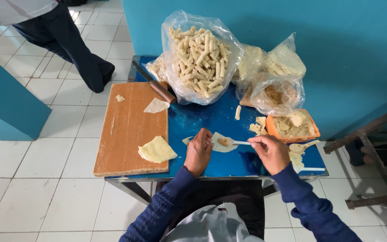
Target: The person sits at a blue table and wraps snack rolls: they spoon brown filling from a plastic bag onto thin square pastry sheets, fold the sheets over the filling by hand, and place the finished rolls with a pile of already wrapped rolls in a plastic bag on the table.
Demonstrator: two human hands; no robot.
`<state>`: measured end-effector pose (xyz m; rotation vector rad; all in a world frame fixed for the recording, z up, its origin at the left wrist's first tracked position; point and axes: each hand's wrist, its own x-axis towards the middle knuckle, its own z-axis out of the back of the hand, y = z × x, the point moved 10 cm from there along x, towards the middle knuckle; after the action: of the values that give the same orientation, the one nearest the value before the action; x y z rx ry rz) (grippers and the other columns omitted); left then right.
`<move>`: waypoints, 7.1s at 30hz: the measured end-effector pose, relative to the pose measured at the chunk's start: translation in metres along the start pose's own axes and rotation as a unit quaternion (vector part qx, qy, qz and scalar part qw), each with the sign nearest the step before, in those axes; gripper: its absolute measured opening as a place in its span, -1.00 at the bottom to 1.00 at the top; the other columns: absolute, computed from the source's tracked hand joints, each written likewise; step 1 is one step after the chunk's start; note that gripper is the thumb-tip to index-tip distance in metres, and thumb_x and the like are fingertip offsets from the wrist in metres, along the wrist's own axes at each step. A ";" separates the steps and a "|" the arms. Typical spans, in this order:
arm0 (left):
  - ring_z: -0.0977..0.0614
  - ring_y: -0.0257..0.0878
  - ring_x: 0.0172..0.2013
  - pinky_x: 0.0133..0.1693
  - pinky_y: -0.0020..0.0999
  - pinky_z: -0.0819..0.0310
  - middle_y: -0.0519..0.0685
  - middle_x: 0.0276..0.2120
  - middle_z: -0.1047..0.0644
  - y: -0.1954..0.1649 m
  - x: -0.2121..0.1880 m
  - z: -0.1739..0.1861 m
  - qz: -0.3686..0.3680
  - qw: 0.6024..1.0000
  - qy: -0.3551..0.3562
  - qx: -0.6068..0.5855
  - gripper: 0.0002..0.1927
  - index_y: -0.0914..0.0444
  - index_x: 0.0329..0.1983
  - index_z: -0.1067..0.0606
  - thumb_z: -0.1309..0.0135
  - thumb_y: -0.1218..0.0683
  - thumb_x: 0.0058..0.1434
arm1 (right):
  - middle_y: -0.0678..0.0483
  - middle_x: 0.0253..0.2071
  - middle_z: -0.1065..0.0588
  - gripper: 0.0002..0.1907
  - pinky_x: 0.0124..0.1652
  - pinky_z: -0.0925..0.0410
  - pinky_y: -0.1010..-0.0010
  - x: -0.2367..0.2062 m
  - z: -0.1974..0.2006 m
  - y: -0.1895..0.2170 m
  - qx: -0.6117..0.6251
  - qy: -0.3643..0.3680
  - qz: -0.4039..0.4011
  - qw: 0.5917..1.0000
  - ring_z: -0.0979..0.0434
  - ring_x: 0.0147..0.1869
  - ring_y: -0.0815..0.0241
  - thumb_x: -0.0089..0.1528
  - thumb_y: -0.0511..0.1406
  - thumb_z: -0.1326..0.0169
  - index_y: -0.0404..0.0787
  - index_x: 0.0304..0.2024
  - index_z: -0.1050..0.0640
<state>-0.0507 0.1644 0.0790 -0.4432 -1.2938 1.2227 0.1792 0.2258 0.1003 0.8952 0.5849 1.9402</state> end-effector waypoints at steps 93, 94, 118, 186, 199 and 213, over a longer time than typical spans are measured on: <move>-0.60 0.00 -0.19 -0.18 -0.17 -0.51 0.12 -0.17 -0.49 -0.004 -0.002 -0.025 0.004 0.992 0.123 0.029 -0.58 0.34 -0.12 -0.42 -0.28 0.32 -0.05 | 0.06 -0.26 -0.64 -0.92 -0.11 -0.36 0.26 0.013 -0.065 0.043 -0.094 0.049 0.191 0.976 -0.63 -0.15 0.06 0.16 -0.38 -0.23 -0.20 -0.28 -0.59; -0.58 0.04 -0.16 -0.16 -0.14 -0.49 0.13 -0.18 -0.48 -0.008 -0.001 -0.025 -0.018 0.992 0.115 0.047 -0.63 0.35 -0.14 -0.44 -0.25 0.32 -0.03 | 0.05 -0.28 -0.64 -0.92 -0.12 -0.36 0.26 0.017 -0.066 0.039 -0.090 0.056 0.171 0.979 -0.63 -0.16 0.05 0.16 -0.38 -0.22 -0.22 -0.29 -0.58; -0.52 0.22 -0.11 -0.18 -0.02 -0.42 0.20 -0.14 -0.38 -0.020 0.011 -0.022 -0.097 0.986 0.114 0.074 -0.77 0.40 -0.32 -0.43 -0.16 0.34 -0.07 | 0.12 -0.23 -0.57 -0.87 -0.07 -0.27 0.21 0.011 -0.074 0.058 -0.131 0.032 0.270 0.953 -0.54 -0.11 0.10 0.18 -0.30 -0.22 -0.10 -0.21 -0.65; -0.44 0.02 -0.05 -0.06 -0.05 -0.32 0.05 -0.14 -0.44 -0.003 -0.039 0.166 0.097 0.920 -0.041 0.377 -0.61 0.27 -0.06 -0.53 -0.25 -0.03 0.13 | 0.01 -0.13 -0.60 -0.37 0.00 -0.38 0.52 0.111 -0.089 0.048 0.262 0.410 0.002 0.873 -0.51 -0.07 0.35 0.37 -0.33 -0.03 -0.17 0.49 -0.23; -0.48 0.09 -0.20 -0.16 -0.05 -0.34 0.08 -0.30 -0.48 -0.014 -0.038 0.166 0.029 0.957 -0.077 0.278 -0.76 0.28 -0.27 -0.43 -0.24 0.18 0.06 | -0.04 -0.19 -0.62 -0.81 -0.12 -0.47 0.31 0.138 -0.027 0.063 -0.020 0.040 0.106 0.993 -0.61 -0.17 0.07 0.41 -0.33 0.01 -0.16 -0.04 -0.63; -0.59 -0.31 -0.29 -0.27 -0.39 -0.50 0.04 -0.33 -0.58 0.005 -0.049 0.152 0.132 0.980 -0.150 -0.014 -0.77 0.35 -0.11 -0.44 -0.18 0.21 0.22 | -0.02 -0.24 -0.63 -0.84 -0.21 -0.47 0.27 0.107 -0.066 0.023 -0.095 0.160 0.095 0.978 -0.64 -0.22 0.08 0.23 -0.38 -0.12 -0.12 -0.13 -0.59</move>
<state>-0.1783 0.0690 0.0967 -0.4741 -1.5439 1.5398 0.0798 0.3043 0.1126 0.5381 0.5003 2.2921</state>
